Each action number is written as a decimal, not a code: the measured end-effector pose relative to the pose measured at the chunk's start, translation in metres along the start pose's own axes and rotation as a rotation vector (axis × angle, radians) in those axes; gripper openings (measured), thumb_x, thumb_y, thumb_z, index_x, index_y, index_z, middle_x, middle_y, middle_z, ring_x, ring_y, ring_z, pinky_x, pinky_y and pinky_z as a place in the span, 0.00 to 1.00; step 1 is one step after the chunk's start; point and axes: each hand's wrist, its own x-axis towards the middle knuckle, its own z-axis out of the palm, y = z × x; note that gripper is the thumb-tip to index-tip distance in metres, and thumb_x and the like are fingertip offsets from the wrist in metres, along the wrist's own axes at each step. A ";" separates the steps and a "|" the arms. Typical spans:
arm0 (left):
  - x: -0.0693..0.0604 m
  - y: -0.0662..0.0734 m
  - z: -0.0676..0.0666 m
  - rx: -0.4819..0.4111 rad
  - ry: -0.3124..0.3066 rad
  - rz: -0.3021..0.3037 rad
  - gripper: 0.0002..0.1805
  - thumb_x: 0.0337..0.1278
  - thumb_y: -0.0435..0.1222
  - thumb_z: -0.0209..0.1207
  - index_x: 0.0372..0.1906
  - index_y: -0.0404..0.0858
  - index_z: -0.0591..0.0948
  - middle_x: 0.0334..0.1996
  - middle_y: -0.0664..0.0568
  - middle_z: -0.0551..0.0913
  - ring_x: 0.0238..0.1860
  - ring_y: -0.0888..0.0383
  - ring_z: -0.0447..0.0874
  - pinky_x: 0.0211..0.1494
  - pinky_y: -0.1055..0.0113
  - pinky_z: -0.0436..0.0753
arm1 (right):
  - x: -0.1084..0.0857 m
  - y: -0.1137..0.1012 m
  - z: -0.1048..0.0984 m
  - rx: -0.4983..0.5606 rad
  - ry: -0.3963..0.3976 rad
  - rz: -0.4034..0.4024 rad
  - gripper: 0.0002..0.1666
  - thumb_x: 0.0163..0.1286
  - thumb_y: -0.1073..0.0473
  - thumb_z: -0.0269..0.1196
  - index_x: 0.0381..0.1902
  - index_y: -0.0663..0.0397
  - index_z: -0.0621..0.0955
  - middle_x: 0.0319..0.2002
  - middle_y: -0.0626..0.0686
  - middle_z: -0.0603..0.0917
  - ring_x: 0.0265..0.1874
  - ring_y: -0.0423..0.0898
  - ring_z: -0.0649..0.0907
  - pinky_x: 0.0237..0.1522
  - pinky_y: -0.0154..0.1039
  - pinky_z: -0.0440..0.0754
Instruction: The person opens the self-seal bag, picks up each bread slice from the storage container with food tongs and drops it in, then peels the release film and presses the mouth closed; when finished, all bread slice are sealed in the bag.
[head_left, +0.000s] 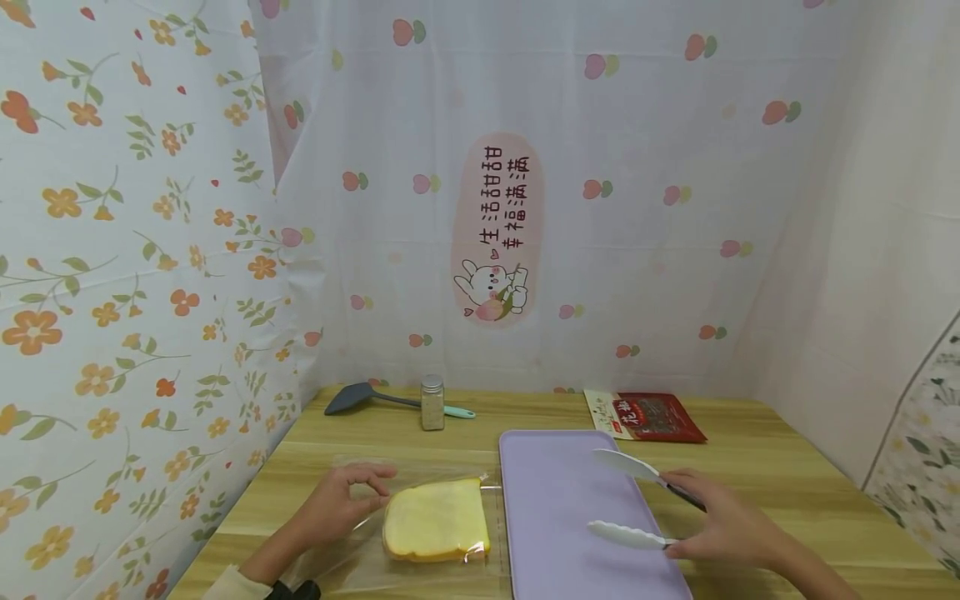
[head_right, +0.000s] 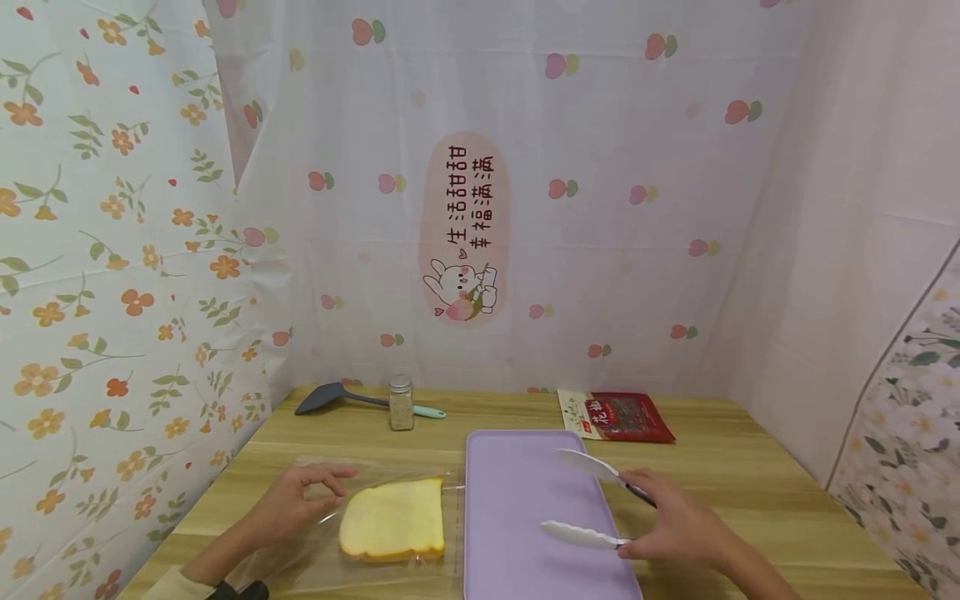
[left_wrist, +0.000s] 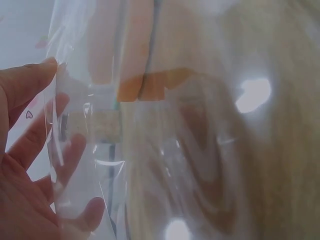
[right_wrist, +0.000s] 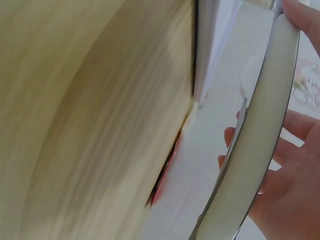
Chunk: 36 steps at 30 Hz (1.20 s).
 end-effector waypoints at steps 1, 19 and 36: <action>0.000 0.000 0.000 -0.003 -0.005 -0.002 0.06 0.60 0.36 0.67 0.31 0.51 0.85 0.52 0.52 0.86 0.57 0.45 0.80 0.58 0.50 0.78 | -0.002 0.004 -0.001 -0.010 0.011 0.003 0.53 0.43 0.37 0.80 0.61 0.61 0.77 0.57 0.58 0.80 0.53 0.56 0.79 0.46 0.50 0.81; 0.001 -0.002 0.000 -0.021 -0.050 0.025 0.03 0.60 0.37 0.66 0.31 0.49 0.85 0.52 0.48 0.86 0.56 0.42 0.81 0.57 0.54 0.79 | -0.027 0.069 -0.021 -0.017 0.020 0.112 0.49 0.47 0.47 0.80 0.60 0.70 0.75 0.55 0.66 0.80 0.49 0.61 0.80 0.39 0.36 0.79; 0.002 0.000 0.001 -0.105 -0.097 -0.044 0.03 0.61 0.34 0.66 0.33 0.46 0.85 0.53 0.45 0.84 0.59 0.37 0.77 0.58 0.41 0.75 | -0.035 0.096 -0.014 -0.099 0.021 0.099 0.49 0.42 0.45 0.81 0.57 0.68 0.78 0.53 0.63 0.82 0.49 0.54 0.80 0.43 0.39 0.78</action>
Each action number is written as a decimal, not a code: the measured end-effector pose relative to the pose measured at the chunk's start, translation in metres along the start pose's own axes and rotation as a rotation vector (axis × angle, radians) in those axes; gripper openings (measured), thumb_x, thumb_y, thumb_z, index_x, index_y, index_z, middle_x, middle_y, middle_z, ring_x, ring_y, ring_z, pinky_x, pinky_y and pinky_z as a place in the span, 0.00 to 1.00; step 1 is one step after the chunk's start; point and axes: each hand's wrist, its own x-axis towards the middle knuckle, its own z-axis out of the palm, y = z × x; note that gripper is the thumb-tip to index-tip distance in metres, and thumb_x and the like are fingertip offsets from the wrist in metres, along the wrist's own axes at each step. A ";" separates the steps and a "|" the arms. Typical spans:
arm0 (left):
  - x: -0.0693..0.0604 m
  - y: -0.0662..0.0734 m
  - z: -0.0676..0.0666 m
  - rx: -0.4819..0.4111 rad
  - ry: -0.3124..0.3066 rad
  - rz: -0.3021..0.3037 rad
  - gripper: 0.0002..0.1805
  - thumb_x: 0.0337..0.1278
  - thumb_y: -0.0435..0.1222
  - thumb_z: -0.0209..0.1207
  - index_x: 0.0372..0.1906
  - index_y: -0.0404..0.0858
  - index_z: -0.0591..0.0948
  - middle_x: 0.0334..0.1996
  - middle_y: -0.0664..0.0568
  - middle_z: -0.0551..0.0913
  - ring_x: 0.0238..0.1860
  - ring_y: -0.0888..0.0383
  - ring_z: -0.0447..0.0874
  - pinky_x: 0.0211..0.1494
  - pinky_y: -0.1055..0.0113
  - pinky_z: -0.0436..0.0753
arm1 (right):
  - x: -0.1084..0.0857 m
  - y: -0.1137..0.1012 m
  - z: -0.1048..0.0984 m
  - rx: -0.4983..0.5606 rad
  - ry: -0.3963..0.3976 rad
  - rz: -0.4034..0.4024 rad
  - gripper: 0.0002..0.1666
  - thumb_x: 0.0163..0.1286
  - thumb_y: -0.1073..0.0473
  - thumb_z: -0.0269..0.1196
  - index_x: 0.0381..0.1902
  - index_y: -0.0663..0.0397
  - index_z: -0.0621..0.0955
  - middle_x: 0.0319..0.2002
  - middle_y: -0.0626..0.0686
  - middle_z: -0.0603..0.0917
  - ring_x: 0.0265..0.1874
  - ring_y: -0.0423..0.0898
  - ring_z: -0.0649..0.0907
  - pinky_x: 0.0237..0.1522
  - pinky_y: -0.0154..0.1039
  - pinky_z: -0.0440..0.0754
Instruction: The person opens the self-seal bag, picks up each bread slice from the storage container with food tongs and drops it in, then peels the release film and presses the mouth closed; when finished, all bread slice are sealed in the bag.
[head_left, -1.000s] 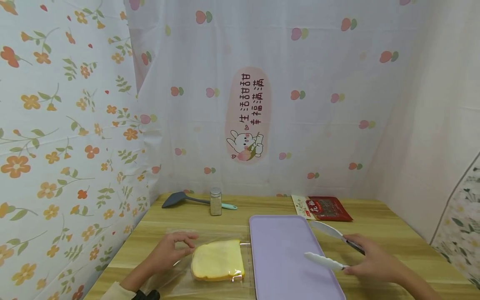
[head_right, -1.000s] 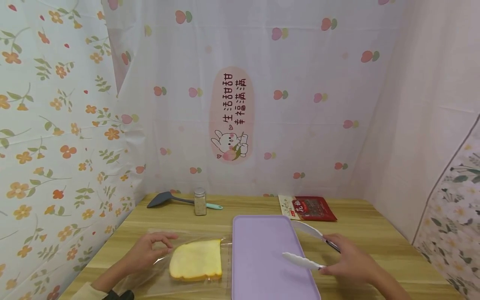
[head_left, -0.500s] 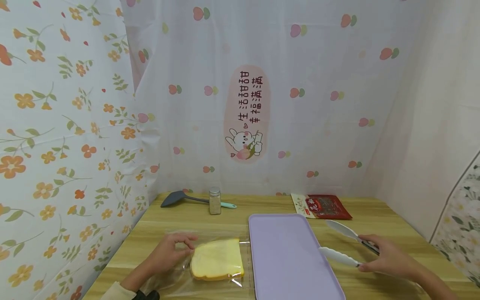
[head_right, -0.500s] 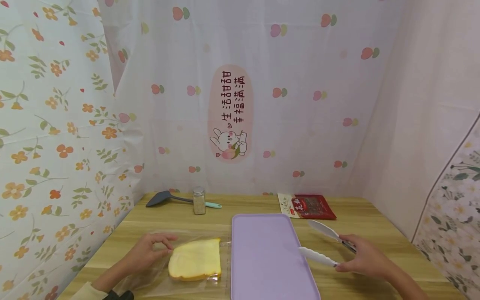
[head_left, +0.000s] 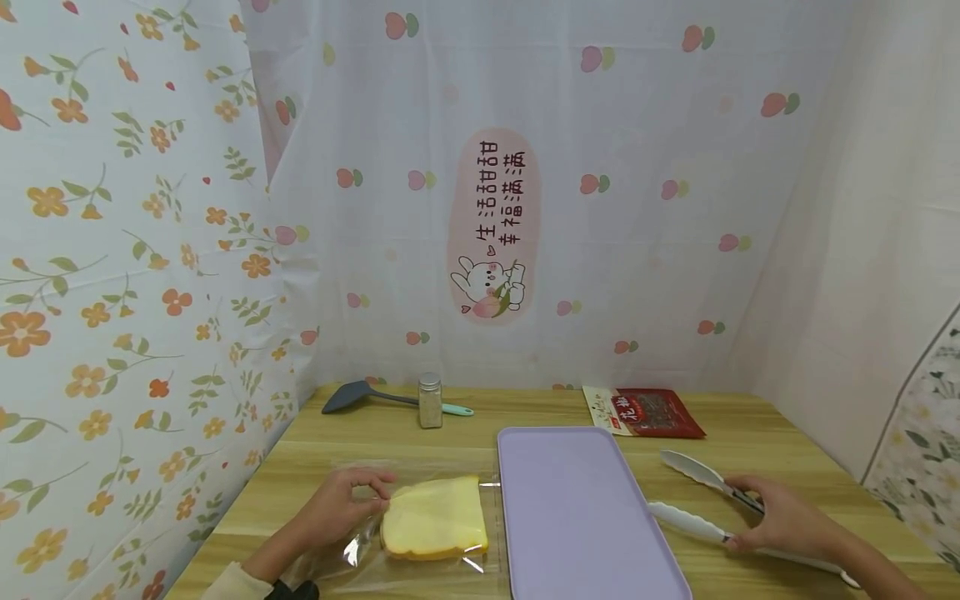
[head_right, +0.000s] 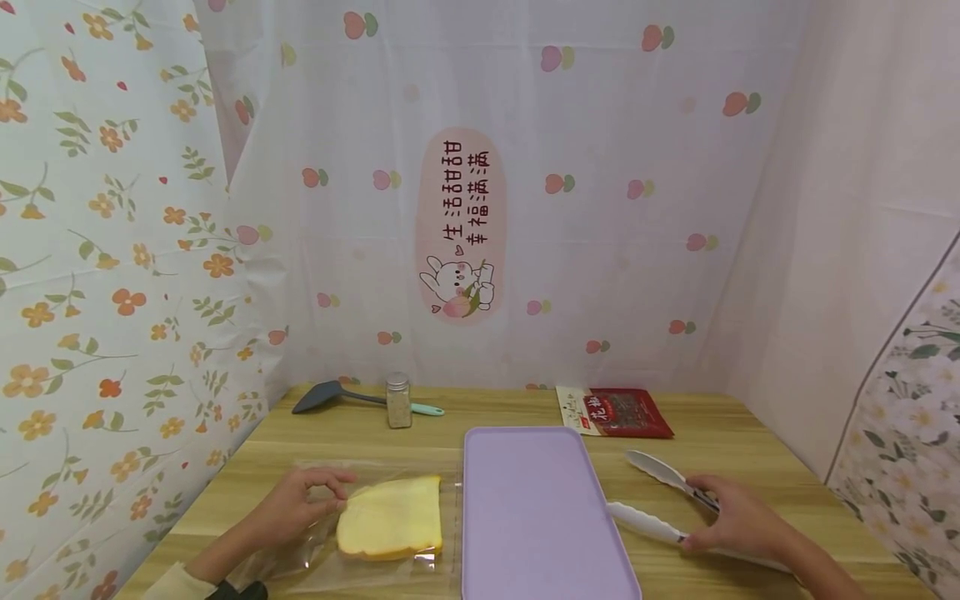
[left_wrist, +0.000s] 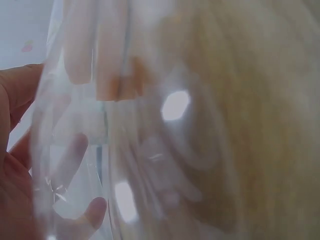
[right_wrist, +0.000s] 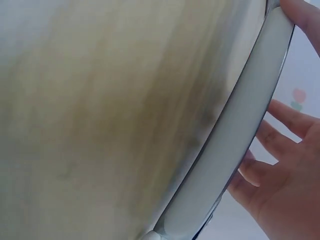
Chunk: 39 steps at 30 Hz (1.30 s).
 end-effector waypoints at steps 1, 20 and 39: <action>0.000 0.000 0.000 0.002 0.001 0.001 0.03 0.61 0.35 0.66 0.33 0.46 0.85 0.53 0.45 0.84 0.59 0.37 0.78 0.58 0.41 0.75 | -0.001 0.001 0.001 -0.002 -0.004 0.003 0.49 0.43 0.44 0.81 0.57 0.68 0.78 0.53 0.63 0.82 0.49 0.53 0.80 0.43 0.39 0.78; 0.001 0.001 0.003 0.048 -0.004 0.030 0.03 0.62 0.36 0.65 0.32 0.47 0.85 0.52 0.45 0.85 0.57 0.37 0.79 0.57 0.41 0.75 | -0.002 0.016 -0.003 0.053 -0.086 0.091 0.49 0.51 0.49 0.78 0.60 0.77 0.72 0.54 0.73 0.78 0.53 0.71 0.77 0.42 0.53 0.79; 0.007 -0.002 0.000 0.138 -0.023 0.029 0.04 0.63 0.40 0.65 0.33 0.48 0.85 0.51 0.44 0.85 0.56 0.40 0.81 0.57 0.40 0.75 | 0.025 -0.066 -0.011 0.105 0.011 0.066 0.37 0.60 0.48 0.72 0.58 0.69 0.77 0.52 0.65 0.81 0.49 0.64 0.81 0.44 0.54 0.81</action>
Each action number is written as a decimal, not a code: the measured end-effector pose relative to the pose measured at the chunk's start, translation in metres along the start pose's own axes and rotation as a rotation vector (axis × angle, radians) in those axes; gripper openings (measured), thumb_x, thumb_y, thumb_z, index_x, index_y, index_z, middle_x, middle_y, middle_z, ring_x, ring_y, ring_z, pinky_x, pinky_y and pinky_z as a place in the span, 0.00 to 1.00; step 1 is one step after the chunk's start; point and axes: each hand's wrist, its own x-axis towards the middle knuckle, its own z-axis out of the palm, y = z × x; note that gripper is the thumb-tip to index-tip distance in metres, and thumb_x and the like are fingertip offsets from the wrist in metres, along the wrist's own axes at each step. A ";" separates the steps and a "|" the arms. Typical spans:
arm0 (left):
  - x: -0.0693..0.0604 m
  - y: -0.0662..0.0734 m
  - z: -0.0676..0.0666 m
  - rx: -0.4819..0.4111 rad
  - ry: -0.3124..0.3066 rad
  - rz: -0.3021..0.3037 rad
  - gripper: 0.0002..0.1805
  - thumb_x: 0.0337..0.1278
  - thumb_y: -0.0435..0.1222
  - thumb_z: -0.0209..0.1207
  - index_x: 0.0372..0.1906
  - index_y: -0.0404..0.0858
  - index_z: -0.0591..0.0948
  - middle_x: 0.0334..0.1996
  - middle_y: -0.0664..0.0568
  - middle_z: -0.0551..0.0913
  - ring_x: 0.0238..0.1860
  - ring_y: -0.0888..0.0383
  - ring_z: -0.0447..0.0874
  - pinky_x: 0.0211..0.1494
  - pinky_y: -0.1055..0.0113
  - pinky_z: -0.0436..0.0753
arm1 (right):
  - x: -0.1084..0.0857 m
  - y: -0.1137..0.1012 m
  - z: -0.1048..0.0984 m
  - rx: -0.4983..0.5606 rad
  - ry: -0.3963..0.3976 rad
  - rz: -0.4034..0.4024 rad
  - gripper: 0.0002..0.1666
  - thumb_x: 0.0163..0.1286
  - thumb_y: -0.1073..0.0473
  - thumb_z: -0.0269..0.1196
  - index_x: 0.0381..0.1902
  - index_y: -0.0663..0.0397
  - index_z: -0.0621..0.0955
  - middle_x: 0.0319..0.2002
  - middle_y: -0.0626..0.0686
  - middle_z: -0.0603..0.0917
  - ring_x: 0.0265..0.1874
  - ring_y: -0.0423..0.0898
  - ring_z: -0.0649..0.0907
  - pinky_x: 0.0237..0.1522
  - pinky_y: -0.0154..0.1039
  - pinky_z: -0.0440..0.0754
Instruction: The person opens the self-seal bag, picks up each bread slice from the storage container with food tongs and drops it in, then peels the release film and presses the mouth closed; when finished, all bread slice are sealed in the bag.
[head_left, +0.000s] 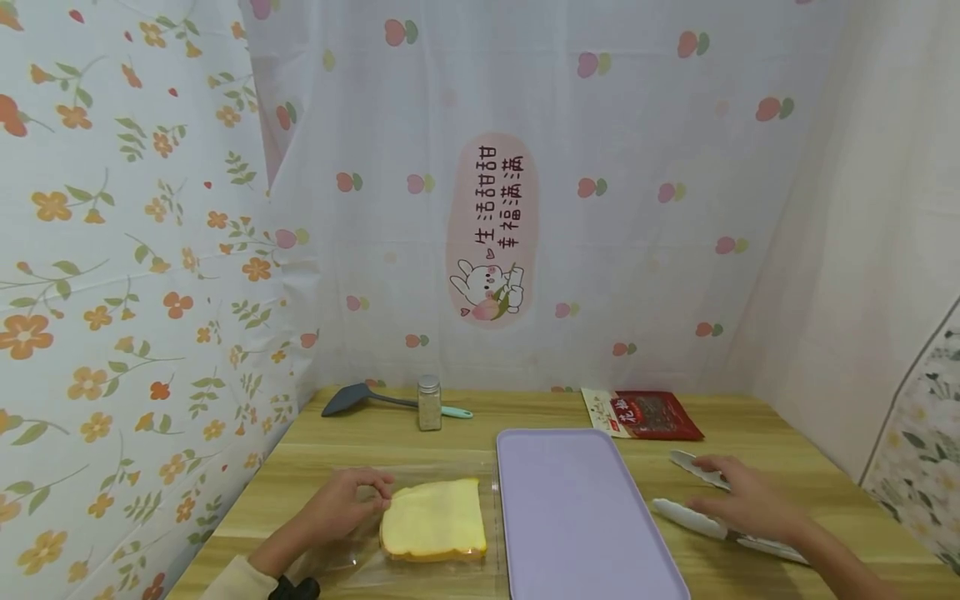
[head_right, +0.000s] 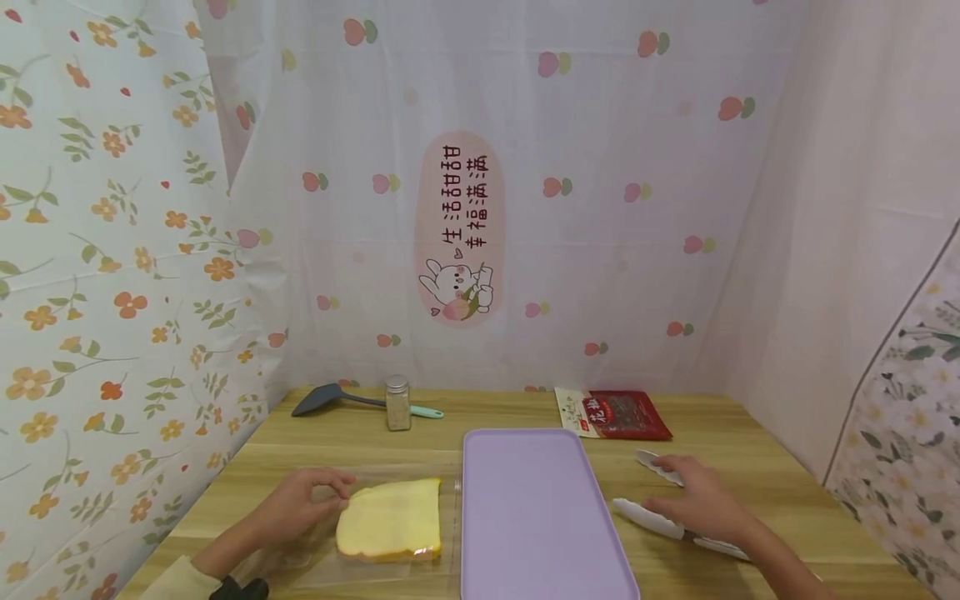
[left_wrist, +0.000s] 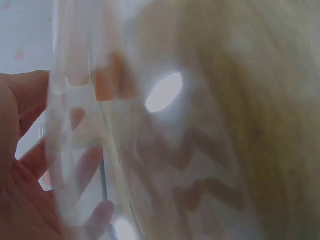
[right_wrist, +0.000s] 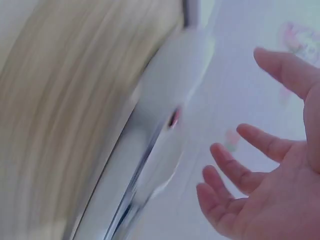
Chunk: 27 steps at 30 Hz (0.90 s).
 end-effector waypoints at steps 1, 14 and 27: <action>0.001 0.000 0.000 0.012 -0.007 0.003 0.04 0.63 0.42 0.65 0.32 0.48 0.85 0.51 0.45 0.86 0.56 0.41 0.82 0.57 0.41 0.76 | 0.001 -0.009 0.002 0.051 -0.018 0.014 0.35 0.62 0.49 0.72 0.58 0.69 0.76 0.51 0.63 0.82 0.49 0.61 0.81 0.44 0.49 0.82; 0.037 0.016 -0.003 0.043 -0.268 0.001 0.09 0.71 0.44 0.57 0.44 0.46 0.85 0.47 0.56 0.85 0.51 0.46 0.82 0.53 0.50 0.80 | 0.012 -0.116 0.041 0.560 -0.289 -0.079 0.25 0.68 0.60 0.66 0.57 0.70 0.75 0.33 0.50 0.82 0.25 0.40 0.80 0.27 0.33 0.76; 0.080 0.021 0.005 0.034 -0.309 0.007 0.11 0.73 0.36 0.53 0.45 0.35 0.84 0.47 0.47 0.84 0.54 0.37 0.79 0.55 0.41 0.76 | 0.004 -0.187 0.086 0.872 -0.595 -0.111 0.26 0.66 0.67 0.61 0.60 0.74 0.70 0.32 0.54 0.86 0.28 0.38 0.82 0.35 0.29 0.80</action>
